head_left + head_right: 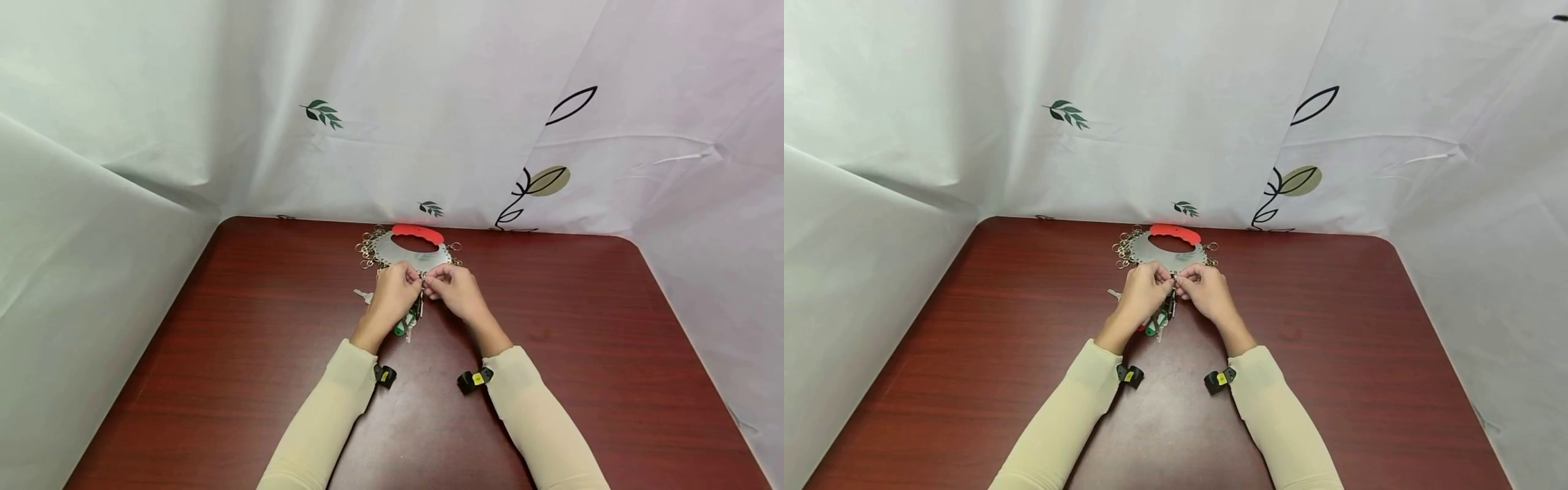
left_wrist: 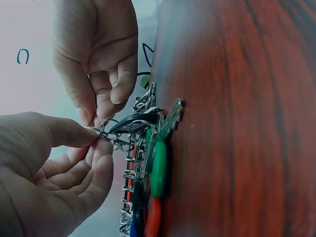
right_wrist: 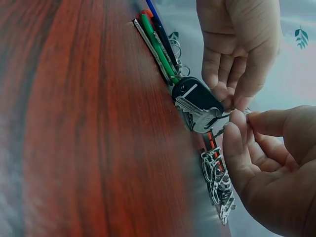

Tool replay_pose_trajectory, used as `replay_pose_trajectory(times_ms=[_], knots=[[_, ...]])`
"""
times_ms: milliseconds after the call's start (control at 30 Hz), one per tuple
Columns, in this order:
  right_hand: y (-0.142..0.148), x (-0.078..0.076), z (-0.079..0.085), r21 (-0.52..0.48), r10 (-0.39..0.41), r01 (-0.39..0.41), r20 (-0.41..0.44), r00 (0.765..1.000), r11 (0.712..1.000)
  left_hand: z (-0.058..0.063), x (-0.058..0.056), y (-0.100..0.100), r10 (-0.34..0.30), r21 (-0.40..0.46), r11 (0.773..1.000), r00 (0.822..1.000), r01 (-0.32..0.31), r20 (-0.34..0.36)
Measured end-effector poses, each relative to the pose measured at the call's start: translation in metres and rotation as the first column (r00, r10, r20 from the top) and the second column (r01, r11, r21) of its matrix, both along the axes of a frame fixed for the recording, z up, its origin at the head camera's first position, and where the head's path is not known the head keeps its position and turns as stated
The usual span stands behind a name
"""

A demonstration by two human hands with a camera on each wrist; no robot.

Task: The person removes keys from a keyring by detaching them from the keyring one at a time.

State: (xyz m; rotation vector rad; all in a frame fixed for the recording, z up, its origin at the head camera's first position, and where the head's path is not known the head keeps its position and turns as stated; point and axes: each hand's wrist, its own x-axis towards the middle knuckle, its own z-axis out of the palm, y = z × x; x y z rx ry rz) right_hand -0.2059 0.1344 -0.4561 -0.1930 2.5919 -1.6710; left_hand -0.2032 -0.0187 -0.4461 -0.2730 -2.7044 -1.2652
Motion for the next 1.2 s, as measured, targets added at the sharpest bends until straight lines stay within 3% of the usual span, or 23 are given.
replay_pose_trajectory(times_ms=[700, 833, 1000, 1200], knots=[[0.004, -0.002, 0.002, 0.103, 0.005, 0.005, -0.102, 0.995, 0.995, 0.005, -0.002, 0.002, -0.034, 0.006, 0.999, 0.999, 0.034, -0.014], [0.006, -0.003, 0.002, 0.152, 0.013, 0.008, -0.137, 0.990, 0.988, 0.005, -0.004, 0.001, -0.041, 0.017, 0.999, 0.997, 0.042, -0.058], [0.007, -0.001, 0.003, 0.216, 0.031, 0.013, -0.197, 0.980, 0.976, 0.003, -0.009, -0.004, -0.141, -0.007, 0.990, 0.979, 0.141, -0.145], [0.007, 0.000, 0.000, 0.277, 0.043, 0.020, -0.222, 0.974, 0.961, 0.000, -0.011, -0.011, -0.295, -0.097, 0.953, 0.952, 0.287, -0.081]])
